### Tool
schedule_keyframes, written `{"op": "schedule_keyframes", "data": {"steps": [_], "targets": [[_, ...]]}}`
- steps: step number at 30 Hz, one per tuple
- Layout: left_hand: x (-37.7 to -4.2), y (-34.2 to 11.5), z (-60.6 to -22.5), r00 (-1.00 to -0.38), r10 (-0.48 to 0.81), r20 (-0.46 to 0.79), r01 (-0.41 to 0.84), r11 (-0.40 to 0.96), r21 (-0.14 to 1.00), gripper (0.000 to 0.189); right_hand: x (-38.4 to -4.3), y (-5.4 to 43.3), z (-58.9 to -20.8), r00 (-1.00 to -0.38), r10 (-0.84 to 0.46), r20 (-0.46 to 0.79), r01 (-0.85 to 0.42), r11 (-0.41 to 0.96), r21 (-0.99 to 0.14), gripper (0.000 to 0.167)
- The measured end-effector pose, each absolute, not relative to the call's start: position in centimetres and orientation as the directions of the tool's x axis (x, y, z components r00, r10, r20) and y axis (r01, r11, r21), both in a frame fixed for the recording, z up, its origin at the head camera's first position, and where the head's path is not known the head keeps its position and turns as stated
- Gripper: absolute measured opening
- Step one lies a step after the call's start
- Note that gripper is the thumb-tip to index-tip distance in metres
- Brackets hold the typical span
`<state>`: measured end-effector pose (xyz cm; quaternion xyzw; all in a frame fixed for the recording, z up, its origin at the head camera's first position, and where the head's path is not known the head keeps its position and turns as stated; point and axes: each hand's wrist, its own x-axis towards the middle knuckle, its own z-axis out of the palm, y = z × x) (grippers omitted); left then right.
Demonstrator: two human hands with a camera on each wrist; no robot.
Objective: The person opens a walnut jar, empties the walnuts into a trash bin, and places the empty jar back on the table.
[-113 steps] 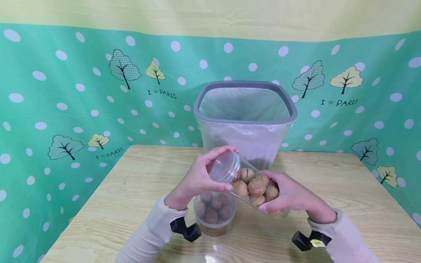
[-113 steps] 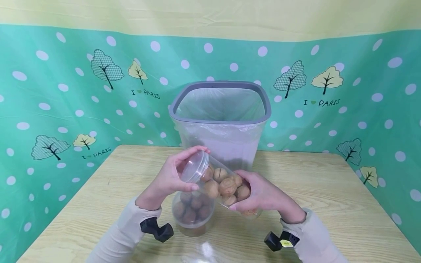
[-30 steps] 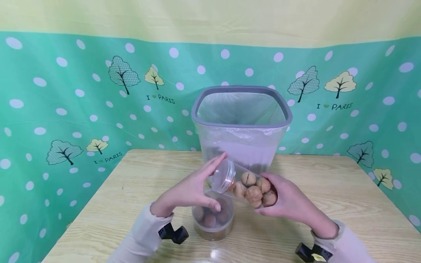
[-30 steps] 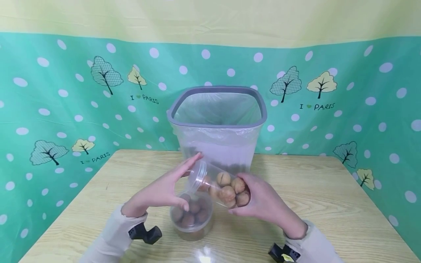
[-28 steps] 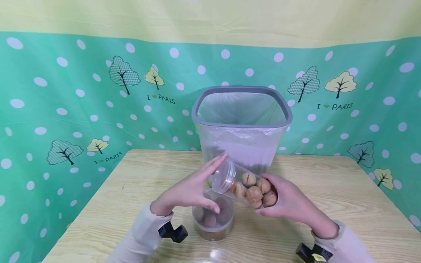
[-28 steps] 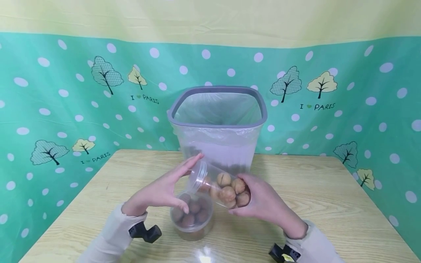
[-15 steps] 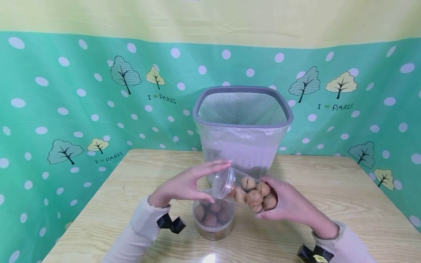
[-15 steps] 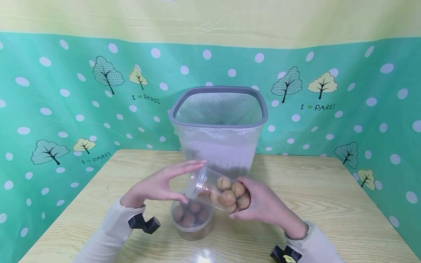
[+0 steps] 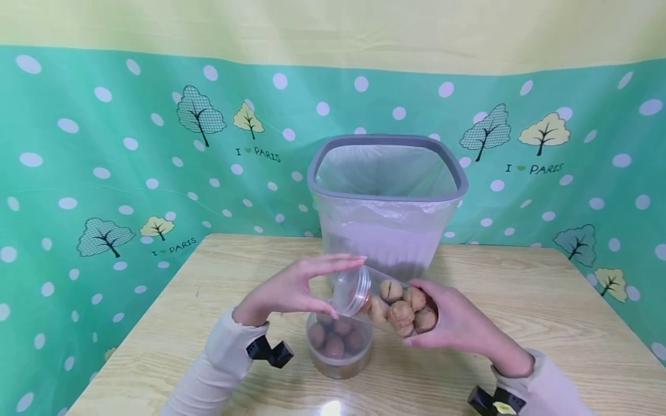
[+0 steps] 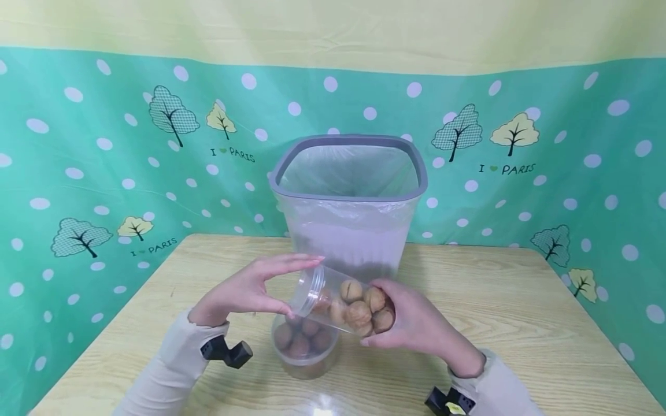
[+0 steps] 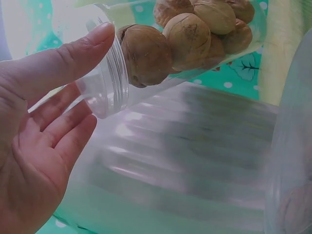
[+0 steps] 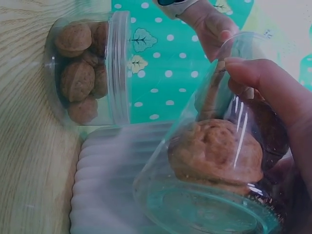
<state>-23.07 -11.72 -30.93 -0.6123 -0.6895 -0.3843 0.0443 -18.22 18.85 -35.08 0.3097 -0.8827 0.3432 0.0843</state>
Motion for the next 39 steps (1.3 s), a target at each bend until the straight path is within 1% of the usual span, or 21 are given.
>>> {"op": "schedule_keyframes", "data": {"steps": [7,10,12,16,22,25,32,39], "targets": [[-22.9,-11.6,-31.0,-0.267,0.793,0.548,0.885,-0.024,0.466,0.086,-18.3,18.8,-35.3,-0.792,-0.483,0.373,-0.607,0.562,-0.562,0.066],[-22.7,-11.7,-31.0,-0.288,0.787,0.546,0.884,-0.001,0.468,0.085,-18.4,18.8,-35.4,-0.790,-0.484,0.377,-0.611,0.561,-0.559,0.066],[-22.6,-11.7,-30.9,-0.317,0.781,0.538,0.879,0.028,0.476,0.084,-18.4,18.8,-35.4,-0.790,-0.482,0.379,-0.610,0.561,-0.559,0.067],[-22.1,-11.7,-30.8,-0.404,0.762,0.506,0.846,0.101,0.523,0.083,-18.4,18.7,-35.4,-0.792,-0.474,0.385,-0.609,0.572,-0.549,0.067],[-21.7,-11.4,-30.8,-0.576,0.707,0.410,0.713,0.190,0.675,0.086,-18.5,18.6,-35.5,-0.803,-0.451,0.390,-0.596,0.602,-0.531,0.066],[-21.5,-11.3,-30.8,-0.641,0.675,0.365,0.660,0.243,0.711,0.085,-18.5,18.6,-35.6,-0.802,-0.438,0.406,-0.596,0.626,-0.503,0.067],[-21.3,-10.7,-30.8,-0.740,0.614,0.277,0.550,0.313,0.774,0.079,-18.6,18.6,-35.8,-0.798,-0.434,0.418,-0.602,0.622,-0.502,0.069],[-20.9,-10.1,-31.0,-0.807,0.546,0.224,0.465,0.354,0.811,0.071,-18.7,18.7,-36.0,-0.796,-0.425,0.430,-0.601,0.638,-0.482,0.067]]}}
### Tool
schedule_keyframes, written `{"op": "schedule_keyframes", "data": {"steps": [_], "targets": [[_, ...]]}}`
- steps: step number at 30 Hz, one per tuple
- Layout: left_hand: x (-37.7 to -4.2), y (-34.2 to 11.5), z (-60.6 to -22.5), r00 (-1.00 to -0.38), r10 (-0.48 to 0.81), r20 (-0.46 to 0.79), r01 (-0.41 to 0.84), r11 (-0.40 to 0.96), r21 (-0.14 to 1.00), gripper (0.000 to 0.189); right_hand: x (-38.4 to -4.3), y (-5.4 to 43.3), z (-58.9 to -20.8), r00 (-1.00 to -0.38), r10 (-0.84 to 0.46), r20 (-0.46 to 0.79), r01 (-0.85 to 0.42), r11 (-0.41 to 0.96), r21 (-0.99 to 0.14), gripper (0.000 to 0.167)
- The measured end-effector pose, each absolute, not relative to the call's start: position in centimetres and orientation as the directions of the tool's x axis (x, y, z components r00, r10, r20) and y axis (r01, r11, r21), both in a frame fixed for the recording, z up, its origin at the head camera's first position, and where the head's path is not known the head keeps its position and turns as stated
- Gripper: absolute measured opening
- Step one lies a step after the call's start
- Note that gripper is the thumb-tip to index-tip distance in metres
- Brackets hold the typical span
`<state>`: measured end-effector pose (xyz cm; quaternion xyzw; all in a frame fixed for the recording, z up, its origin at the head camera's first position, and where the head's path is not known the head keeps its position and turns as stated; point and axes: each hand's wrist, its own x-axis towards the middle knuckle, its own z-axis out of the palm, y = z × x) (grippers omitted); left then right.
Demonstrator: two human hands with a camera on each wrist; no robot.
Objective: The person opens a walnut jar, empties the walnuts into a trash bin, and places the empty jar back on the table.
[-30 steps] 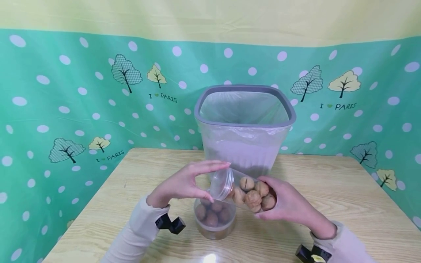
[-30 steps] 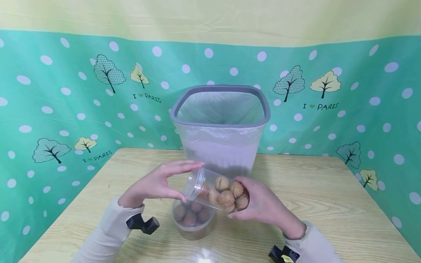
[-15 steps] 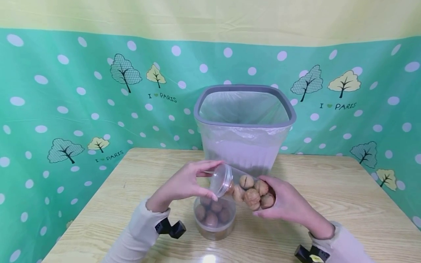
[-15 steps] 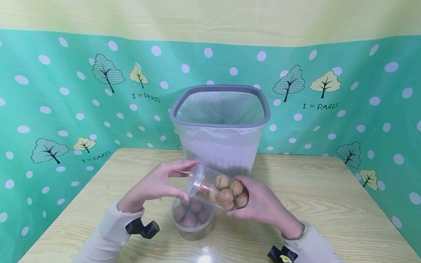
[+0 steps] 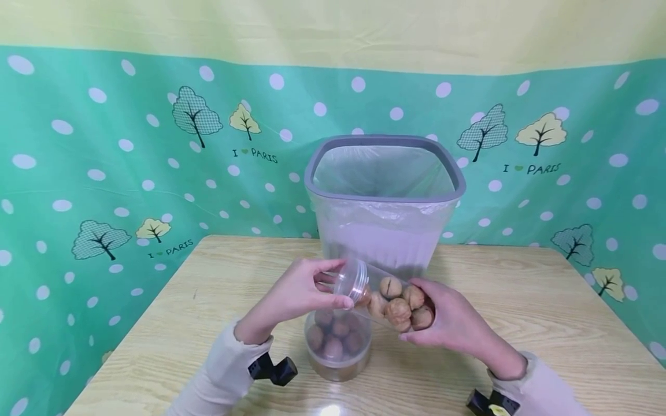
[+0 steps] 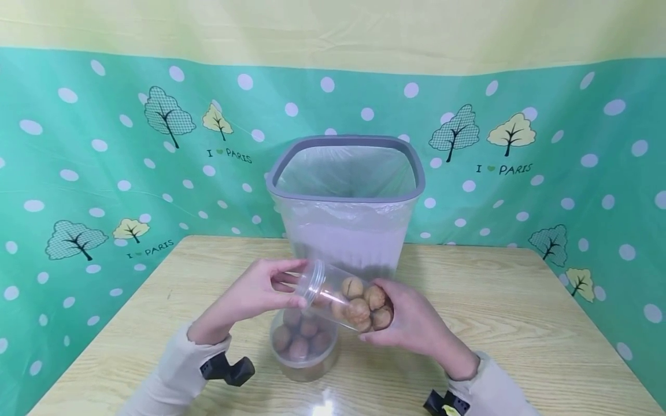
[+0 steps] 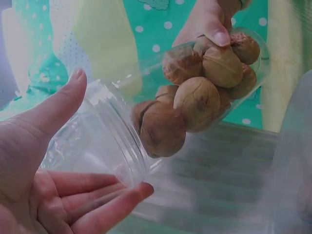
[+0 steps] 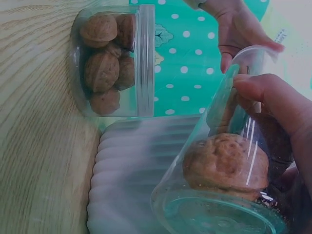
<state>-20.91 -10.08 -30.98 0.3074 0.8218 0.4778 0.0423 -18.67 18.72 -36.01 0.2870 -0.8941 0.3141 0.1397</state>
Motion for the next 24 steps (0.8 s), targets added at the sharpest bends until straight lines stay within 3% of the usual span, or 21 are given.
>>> {"op": "schedule_keyframes", "data": {"steps": [6,14,20,24], "targets": [[-20.3,-9.6,-30.8,-0.863,0.470,0.184,0.416,0.456,0.787,0.068,-18.7,18.8,-36.2,-0.796,-0.429,0.428,-0.604,0.617,-0.505,0.063],[-20.1,-9.4,-30.6,-0.877,0.431,0.210,0.439,0.545,0.714,0.062,-18.6,18.8,-36.1,-0.816,-0.407,0.410,-0.575,0.642,-0.508,0.063],[-20.4,-10.1,-30.9,-0.832,0.470,0.296,0.525,0.492,0.695,0.059,-18.6,18.7,-36.1,-0.825,-0.419,0.379,-0.565,0.610,-0.555,0.057],[-21.0,-10.8,-30.9,-0.728,0.526,0.441,0.668,0.399,0.628,0.058,-18.5,18.9,-36.1,-0.824,-0.426,0.373,-0.566,0.602,-0.564,0.056]]}}
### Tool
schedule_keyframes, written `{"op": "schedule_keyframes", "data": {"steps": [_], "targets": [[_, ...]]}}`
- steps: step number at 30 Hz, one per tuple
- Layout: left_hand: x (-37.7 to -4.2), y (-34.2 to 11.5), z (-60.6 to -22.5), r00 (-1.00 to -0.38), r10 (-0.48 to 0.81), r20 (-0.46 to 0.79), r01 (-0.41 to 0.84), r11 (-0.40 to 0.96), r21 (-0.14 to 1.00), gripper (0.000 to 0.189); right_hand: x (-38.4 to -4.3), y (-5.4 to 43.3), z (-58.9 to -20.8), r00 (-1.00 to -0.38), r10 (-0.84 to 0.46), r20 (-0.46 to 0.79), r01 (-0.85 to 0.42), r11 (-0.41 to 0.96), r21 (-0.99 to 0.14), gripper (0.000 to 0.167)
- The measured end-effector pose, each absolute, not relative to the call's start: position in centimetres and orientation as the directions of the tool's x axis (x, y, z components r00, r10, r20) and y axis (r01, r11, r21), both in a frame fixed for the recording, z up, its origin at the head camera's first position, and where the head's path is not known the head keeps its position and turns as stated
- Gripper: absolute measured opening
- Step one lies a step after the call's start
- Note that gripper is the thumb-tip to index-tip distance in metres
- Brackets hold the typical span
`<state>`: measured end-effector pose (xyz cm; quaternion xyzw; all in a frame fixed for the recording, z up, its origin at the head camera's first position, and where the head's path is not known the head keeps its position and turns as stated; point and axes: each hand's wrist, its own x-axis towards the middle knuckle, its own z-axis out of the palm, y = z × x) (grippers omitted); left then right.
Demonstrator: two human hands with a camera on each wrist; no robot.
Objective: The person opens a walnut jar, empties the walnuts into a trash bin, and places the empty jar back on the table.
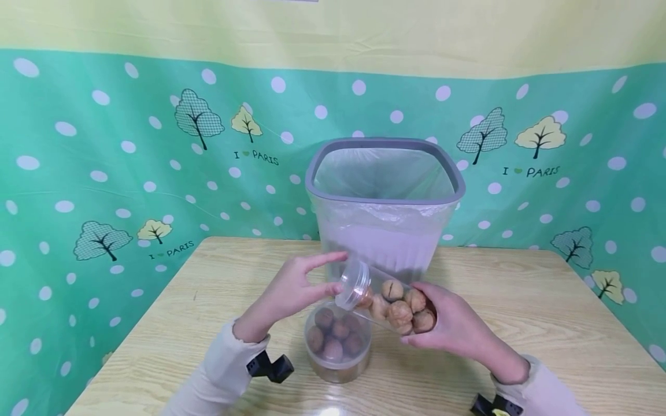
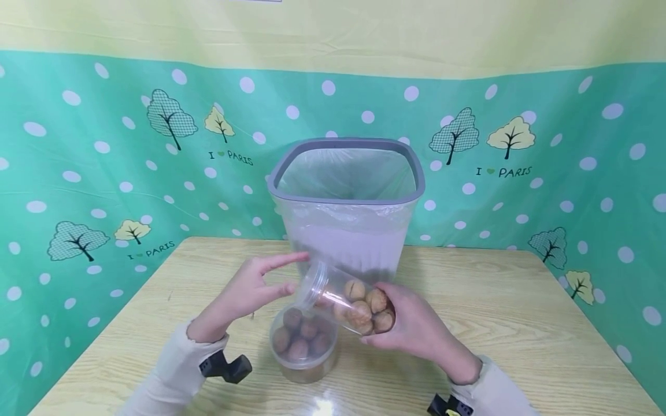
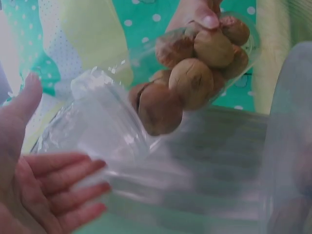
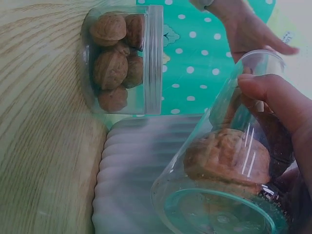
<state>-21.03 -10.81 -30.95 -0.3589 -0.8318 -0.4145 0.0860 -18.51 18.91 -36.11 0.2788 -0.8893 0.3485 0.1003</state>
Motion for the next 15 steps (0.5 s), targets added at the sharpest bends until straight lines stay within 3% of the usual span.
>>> {"op": "schedule_keyframes", "data": {"steps": [4,8,11,15], "targets": [[-21.9,-11.2,-31.1,-0.499,0.629,0.597,0.854,0.239,0.462,0.070,-18.5,19.1,-36.1,-0.823,-0.429,0.373,-0.569,0.610,-0.551,0.060],[-22.8,-11.3,-31.2,-0.296,0.720,0.628,0.930,0.066,0.363,0.084,-18.4,19.2,-36.1,-0.815,-0.434,0.384,-0.579,0.625,-0.523,0.062],[-23.5,-11.4,-31.2,-0.219,0.775,0.593,0.936,-0.005,0.353,0.091,-18.3,19.2,-36.1,-0.809,-0.444,0.385,-0.587,0.628,-0.510,0.061],[-24.0,-11.5,-31.1,-0.186,0.817,0.547,0.930,-0.034,0.367,0.094,-18.2,19.2,-36.0,-0.810,-0.458,0.367,-0.587,0.618,-0.523,0.061]]}}
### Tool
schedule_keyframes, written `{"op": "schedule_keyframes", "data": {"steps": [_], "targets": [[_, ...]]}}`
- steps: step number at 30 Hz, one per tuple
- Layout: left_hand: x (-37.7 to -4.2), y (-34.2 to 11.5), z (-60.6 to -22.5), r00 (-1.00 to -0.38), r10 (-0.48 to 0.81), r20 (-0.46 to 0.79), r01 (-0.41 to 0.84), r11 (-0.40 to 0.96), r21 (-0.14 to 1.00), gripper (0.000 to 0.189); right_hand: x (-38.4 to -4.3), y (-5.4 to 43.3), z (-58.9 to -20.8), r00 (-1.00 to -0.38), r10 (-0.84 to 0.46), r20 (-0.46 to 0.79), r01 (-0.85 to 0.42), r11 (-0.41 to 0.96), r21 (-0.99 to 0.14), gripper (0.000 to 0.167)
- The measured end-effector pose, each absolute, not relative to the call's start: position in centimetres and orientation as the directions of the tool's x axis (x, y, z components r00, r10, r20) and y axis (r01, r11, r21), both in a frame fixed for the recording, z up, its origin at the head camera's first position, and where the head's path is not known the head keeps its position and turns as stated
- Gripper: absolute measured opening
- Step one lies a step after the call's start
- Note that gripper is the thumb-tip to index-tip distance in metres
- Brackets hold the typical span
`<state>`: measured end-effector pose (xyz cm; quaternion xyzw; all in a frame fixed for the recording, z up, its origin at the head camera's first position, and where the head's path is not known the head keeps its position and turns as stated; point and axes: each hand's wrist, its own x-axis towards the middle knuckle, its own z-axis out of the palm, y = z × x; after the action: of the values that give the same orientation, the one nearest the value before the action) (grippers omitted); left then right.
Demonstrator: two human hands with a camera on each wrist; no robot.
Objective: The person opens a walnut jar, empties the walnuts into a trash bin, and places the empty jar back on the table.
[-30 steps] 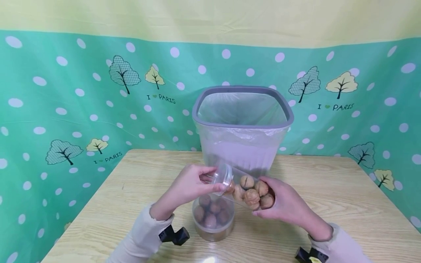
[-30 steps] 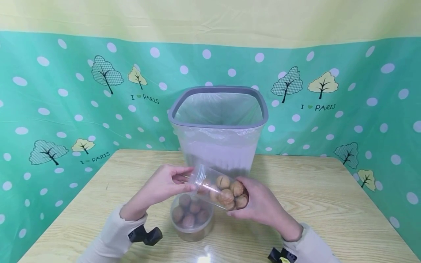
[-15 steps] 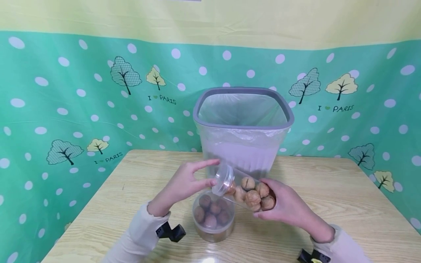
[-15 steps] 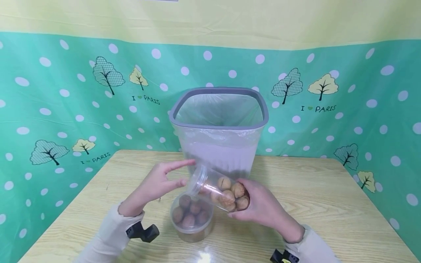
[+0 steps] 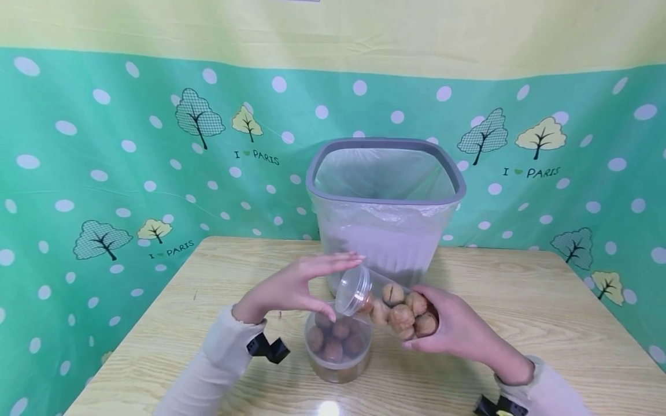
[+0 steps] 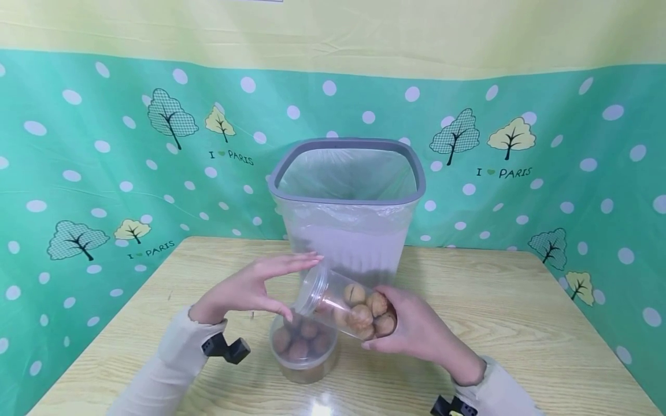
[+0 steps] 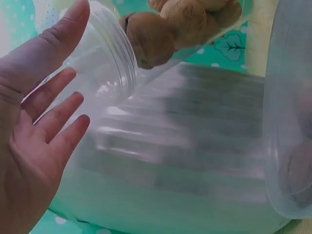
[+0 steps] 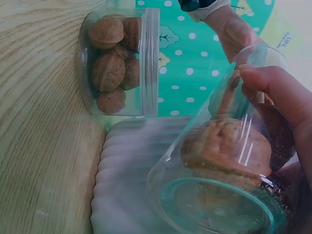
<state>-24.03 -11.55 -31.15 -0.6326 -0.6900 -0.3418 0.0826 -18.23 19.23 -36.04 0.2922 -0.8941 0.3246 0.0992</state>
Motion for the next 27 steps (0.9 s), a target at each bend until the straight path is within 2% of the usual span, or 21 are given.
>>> {"op": "schedule_keyframes", "data": {"steps": [11,27], "targets": [[-24.20,-11.64,-30.93,-0.189,0.828,0.528,0.932,-0.018,0.362,0.076,-18.12,19.24,-36.08,-0.812,-0.462,0.356,-0.583,0.604,-0.543,0.062],[-24.11,-11.43,-31.32,-0.202,0.808,0.554,0.931,-0.017,0.364,0.082,-18.05,19.31,-36.29,-0.797,-0.474,0.375,-0.602,0.579,-0.549,0.059]]}}
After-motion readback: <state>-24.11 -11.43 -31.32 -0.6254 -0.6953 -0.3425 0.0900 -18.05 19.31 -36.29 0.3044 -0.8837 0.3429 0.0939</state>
